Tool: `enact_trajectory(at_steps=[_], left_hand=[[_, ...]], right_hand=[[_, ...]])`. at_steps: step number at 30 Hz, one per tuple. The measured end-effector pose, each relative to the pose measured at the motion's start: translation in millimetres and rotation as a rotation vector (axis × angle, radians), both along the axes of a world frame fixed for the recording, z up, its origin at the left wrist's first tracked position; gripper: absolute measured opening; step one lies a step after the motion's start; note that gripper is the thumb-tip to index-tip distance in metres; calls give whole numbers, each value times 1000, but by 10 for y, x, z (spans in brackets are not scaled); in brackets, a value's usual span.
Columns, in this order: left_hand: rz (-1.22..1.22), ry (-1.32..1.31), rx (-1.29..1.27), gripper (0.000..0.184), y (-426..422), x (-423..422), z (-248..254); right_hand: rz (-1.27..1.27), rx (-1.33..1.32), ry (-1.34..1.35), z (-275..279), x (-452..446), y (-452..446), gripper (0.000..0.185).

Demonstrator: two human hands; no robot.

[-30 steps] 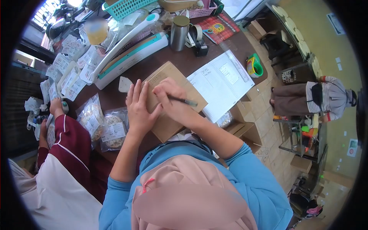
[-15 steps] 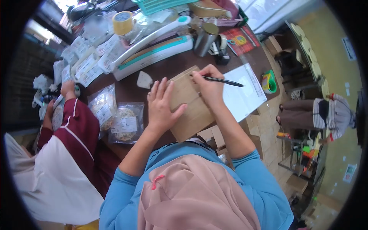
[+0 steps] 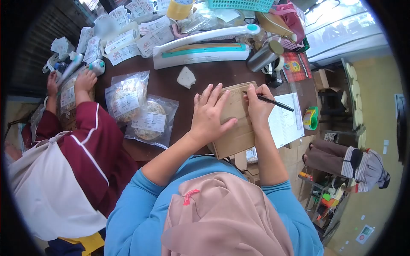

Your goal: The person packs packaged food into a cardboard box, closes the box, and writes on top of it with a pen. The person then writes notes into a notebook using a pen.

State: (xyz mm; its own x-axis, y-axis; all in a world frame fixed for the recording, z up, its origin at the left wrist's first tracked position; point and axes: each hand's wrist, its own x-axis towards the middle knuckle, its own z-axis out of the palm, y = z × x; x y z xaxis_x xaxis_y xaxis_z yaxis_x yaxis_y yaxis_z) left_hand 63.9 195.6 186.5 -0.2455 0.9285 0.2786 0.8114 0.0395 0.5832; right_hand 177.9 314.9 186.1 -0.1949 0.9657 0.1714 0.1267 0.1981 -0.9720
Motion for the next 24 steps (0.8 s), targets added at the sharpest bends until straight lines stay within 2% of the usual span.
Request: enact_trajectory(at_steps=[15, 22, 24], left_hand=[[17, -1, -3, 74, 0, 11, -16], [-2, -59, -15, 76, 1, 9, -16], [23, -2, 11, 74, 2, 12, -21]], right_hand=[[-56, 13, 20, 22, 6, -27, 32], [-38, 55, -52, 31, -7, -24, 32], [-36, 47, -52, 22, 6, -22, 32]])
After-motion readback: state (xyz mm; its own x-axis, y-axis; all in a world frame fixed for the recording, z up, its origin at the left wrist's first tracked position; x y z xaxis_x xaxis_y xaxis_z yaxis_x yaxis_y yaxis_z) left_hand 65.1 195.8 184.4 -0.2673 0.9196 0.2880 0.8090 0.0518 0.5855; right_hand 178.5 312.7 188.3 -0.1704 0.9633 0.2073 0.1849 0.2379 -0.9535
